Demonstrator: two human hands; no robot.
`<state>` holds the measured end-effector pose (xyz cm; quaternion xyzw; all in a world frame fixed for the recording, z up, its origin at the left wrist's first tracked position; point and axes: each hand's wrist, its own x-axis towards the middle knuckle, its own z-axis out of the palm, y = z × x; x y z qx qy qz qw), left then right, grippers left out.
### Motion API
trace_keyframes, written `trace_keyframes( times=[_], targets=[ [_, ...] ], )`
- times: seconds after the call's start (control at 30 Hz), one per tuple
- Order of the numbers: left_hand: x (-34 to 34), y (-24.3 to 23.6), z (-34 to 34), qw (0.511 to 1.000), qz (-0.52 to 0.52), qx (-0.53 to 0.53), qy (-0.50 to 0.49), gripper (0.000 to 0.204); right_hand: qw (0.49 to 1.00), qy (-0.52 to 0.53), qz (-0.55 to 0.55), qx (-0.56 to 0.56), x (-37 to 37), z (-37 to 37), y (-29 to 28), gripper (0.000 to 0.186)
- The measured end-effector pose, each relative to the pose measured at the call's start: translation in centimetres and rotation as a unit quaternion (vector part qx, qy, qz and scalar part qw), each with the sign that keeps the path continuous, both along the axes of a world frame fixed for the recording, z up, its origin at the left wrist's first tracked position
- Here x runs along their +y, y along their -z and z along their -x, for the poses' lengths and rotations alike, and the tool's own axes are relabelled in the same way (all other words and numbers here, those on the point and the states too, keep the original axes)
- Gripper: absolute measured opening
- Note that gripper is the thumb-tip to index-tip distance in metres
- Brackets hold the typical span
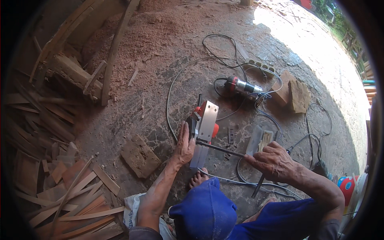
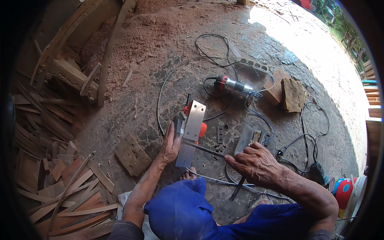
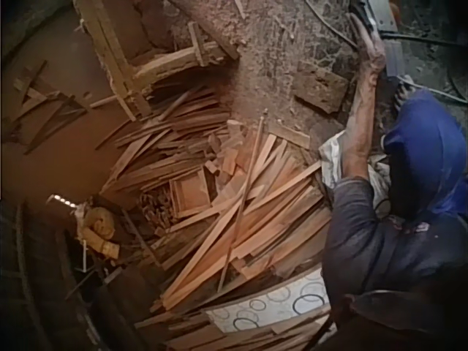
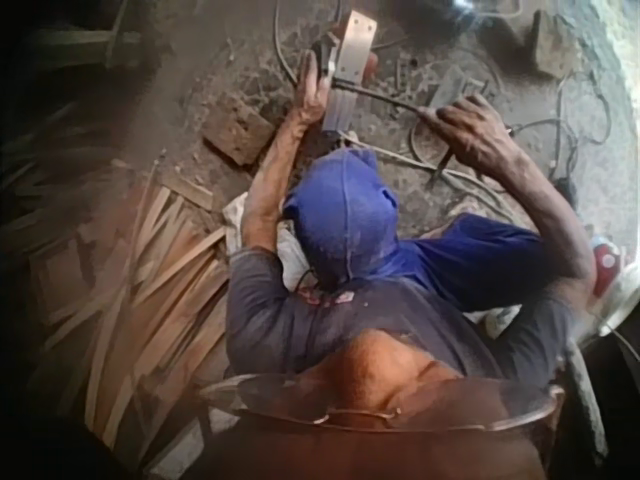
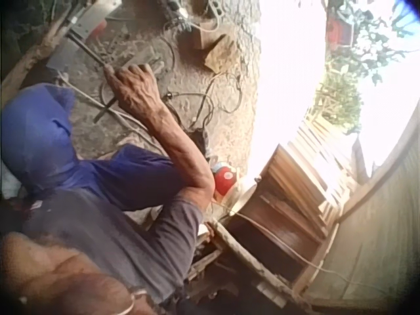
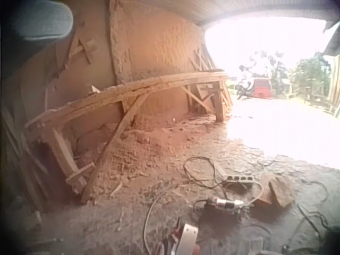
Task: The person uses a T-handle hex key to tighten or adjust components on an electric hand planer, then fits a small metal blade or guide into the tool by hand.
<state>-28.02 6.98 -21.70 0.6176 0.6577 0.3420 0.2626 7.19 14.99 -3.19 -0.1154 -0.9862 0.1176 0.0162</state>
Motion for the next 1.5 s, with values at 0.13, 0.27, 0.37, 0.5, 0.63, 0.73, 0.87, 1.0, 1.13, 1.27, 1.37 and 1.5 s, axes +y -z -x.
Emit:
trace_keyframes(
  times=[0.13, 0.27, 0.37, 0.5, 0.63, 0.73, 0.87, 1.0, 1.13, 1.27, 1.37, 1.5],
  targets=[
    [0.1, -0.3, 0.0, 1.0, -0.002, 0.003, 0.001, 0.069, 1.0, -0.002, -0.005, 0.006, 0.1, 0.1, -0.1, 0.053],
    [0.3, -0.2, 0.0, 1.0, -0.005, 0.005, 0.001, 0.069, 1.0, -0.005, -0.023, 0.007, 0.0, -0.1, 0.2, 0.05],
    [0.1, -0.1, 0.0, 1.0, -0.027, 0.011, -0.001, 0.068, 0.994, -0.049, -0.089, -0.05, -0.2, 0.2, -0.4, 0.049],
    [0.2, 1.0, 0.2, 1.0, -0.021, 0.013, 0.0, 0.068, 0.972, -0.105, -0.188, -0.092, -0.6, 0.2, 0.4, 0.048],
    [-0.2, 1.8, 0.2, 0.999, -0.041, 0.002, -0.021, 0.066, 0.98, -0.083, -0.174, -0.057, 0.4, 0.6, -0.3, 0.048],
    [-0.4, 1.6, -0.7, 0.997, -0.056, -0.01, -0.052, 0.064, 0.998, -0.03, -0.06, 0.016, 0.8, 0.9, -0.5, 0.054],
    [-0.3, 1.5, -1.7, 0.99, -0.097, 0.005, -0.1, 0.059, 0.997, 0.003, -0.039, 0.071, 1.0, 1.0, 1.3, 0.062],
    [-0.3, 0.8, -2.3, 0.987, -0.11, 0.011, -0.114, 0.056, 0.997, 0.004, -0.045, 0.068, 1.0, 1.5, 1.4, 0.055],
    [-0.5, 1.1, -2.3, 0.987, -0.106, 0.02, -0.119, 0.056, 0.997, -0.001, -0.03, 0.067, 1.4, 1.8, 1.3, 0.054],
    [-0.2, 1.1, -2.5, 0.986, -0.107, 0.02, -0.127, 0.056, 0.997, 0.037, 0.014, 0.068, 1.5, 1.8, 1.4, 0.041],
    [-0.2, 0.9, -2.7, 0.985, -0.107, 0.017, -0.131, 0.056, 0.989, 0.104, 0.088, 0.053, 1.0, 1.8, 1.0, 0.022],
    [-0.3, 1.1, -2.6, 0.985, -0.113, 0.017, -0.127, 0.056, 0.99, 0.105, 0.095, 0.016, 0.9, 1.3, 1.2, 0.038]
  ],
)
